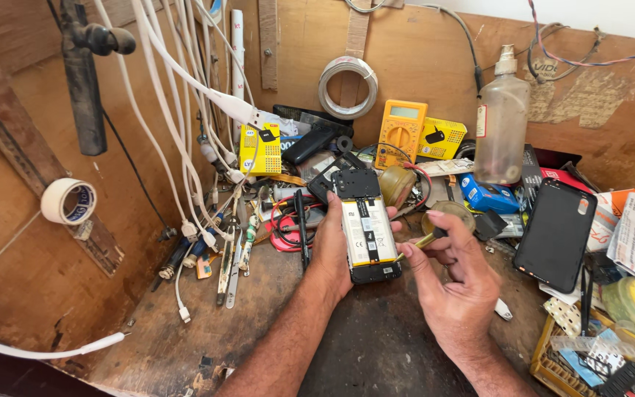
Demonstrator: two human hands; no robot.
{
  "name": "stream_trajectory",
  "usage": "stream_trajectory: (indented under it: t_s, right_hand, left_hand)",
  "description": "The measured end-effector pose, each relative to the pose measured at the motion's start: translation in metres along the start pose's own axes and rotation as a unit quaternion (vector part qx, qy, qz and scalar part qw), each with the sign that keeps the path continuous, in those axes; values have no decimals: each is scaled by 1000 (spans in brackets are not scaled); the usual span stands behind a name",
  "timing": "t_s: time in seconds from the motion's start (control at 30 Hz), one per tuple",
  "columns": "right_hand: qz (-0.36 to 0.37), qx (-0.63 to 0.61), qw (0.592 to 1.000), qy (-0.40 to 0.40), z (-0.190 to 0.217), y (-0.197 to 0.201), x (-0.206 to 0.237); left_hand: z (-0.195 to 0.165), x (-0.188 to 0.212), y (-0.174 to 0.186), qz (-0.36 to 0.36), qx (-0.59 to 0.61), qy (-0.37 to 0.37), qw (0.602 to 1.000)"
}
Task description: The person uses a small metal tool to scrape and clean the surface of a smartphone battery while holding the device. The person repeatedly scrapes along the battery edges and surface, occasionally lifting the tool to inspect the area.
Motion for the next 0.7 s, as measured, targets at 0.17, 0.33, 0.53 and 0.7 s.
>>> stream_trajectory:
  t_s: [0.17,0.33,0.53,0.7]
  right_hand:
    - [23,-13,1000,-4,1,-1,0]
    - [51,-53,997,38,7,-6,-1]
    - [-4,-22,1000,3,1,-2,1]
    - [-16,-7,1000,-18,-2,0,1]
  left_hand:
    - [-1,2,2,-12,5,-1,1000]
    - [-3,2,2,-4,17,-7,1000]
    - [-5,4,4,-9,21,0,1000]
    - [-5,4,3,-5,9,-7,1000]
Point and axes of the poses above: each hand's wrist, its own x-axis away from the middle knuckle, its own y-axis out of the back of the hand, z = x × y, the point moved 6 cm from there along -x, towards the middle knuckle, and after that the axes turned 5 degrees about x, right-handed, at the moved point
